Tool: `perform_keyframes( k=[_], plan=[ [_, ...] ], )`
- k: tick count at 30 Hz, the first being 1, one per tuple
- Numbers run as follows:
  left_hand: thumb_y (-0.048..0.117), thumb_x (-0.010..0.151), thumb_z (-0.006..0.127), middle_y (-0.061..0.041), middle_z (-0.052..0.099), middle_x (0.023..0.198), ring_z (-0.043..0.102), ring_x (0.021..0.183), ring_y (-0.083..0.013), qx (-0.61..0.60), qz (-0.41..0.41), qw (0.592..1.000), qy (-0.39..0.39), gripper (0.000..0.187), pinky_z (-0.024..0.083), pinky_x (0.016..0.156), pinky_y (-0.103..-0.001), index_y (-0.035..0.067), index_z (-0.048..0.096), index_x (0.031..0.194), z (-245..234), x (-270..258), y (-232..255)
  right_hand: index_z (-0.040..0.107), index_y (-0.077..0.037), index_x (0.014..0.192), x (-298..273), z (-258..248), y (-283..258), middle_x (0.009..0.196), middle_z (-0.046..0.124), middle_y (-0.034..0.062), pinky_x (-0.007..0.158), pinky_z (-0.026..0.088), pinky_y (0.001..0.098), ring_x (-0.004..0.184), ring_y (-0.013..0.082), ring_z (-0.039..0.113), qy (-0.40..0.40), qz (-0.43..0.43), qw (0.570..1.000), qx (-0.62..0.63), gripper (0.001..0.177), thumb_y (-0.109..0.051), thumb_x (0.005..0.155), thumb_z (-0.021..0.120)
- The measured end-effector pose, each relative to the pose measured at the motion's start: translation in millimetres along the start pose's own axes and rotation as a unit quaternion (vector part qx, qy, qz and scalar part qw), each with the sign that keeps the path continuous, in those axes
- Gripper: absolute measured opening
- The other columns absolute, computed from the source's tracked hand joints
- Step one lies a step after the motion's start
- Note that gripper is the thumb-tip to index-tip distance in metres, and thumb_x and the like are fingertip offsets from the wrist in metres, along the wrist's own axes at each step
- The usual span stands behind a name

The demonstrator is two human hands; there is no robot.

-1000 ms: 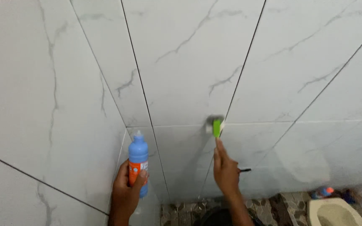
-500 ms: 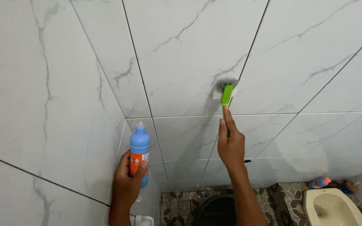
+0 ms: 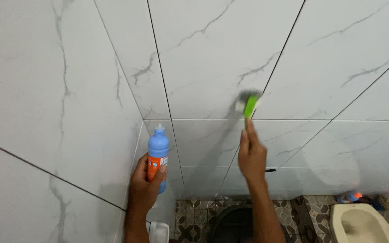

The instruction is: Scrubbing wall tiles with a brush and cleaning liquid.

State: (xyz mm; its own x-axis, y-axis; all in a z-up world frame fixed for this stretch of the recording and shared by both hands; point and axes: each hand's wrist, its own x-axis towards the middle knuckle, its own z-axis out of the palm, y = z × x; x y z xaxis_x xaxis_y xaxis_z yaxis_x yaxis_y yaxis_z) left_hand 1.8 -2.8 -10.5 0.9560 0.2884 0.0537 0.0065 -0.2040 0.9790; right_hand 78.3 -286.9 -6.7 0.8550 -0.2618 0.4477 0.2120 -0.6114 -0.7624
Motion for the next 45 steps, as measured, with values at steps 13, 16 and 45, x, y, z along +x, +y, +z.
perform_keyframes(
  k=[13,16,45],
  plan=[
    [0.030,0.086,0.068,-0.004,0.073,0.097,0.067,0.082,-0.0164,-0.022,-0.032,0.999,-0.010,0.052,0.054,0.076,-0.033,0.014,0.063,0.135,0,-4,7,0.047,-0.031,0.154,-73,35,76,0.147,0.061,0.0057,0.086,0.056,0.0404,0.116,0.0297,0.070,-0.072,0.159,0.985,-0.012,0.052,-0.040,0.103,0.044],
    [0.036,0.087,0.067,-0.004,0.073,0.104,0.065,0.086,-0.0163,-0.002,-0.003,1.000,-0.009,0.054,0.052,0.082,-0.032,0.014,0.061,0.135,0,-1,-7,0.049,-0.020,0.154,-25,21,53,0.121,0.075,0.0169,0.057,0.042,0.0385,0.061,0.0190,0.056,0.027,-0.025,0.999,-0.018,0.047,-0.024,0.107,0.052],
    [0.035,0.086,0.068,-0.009,0.075,0.098,0.071,0.085,-0.0187,-0.027,-0.027,0.999,-0.013,0.055,0.056,0.079,-0.033,0.011,0.060,0.135,2,-5,0,0.048,-0.022,0.154,-60,33,65,0.101,0.061,0.0084,0.065,0.045,0.0332,0.079,0.0200,0.058,-0.024,0.081,0.996,0.005,0.048,-0.029,0.107,0.049]
  ],
)
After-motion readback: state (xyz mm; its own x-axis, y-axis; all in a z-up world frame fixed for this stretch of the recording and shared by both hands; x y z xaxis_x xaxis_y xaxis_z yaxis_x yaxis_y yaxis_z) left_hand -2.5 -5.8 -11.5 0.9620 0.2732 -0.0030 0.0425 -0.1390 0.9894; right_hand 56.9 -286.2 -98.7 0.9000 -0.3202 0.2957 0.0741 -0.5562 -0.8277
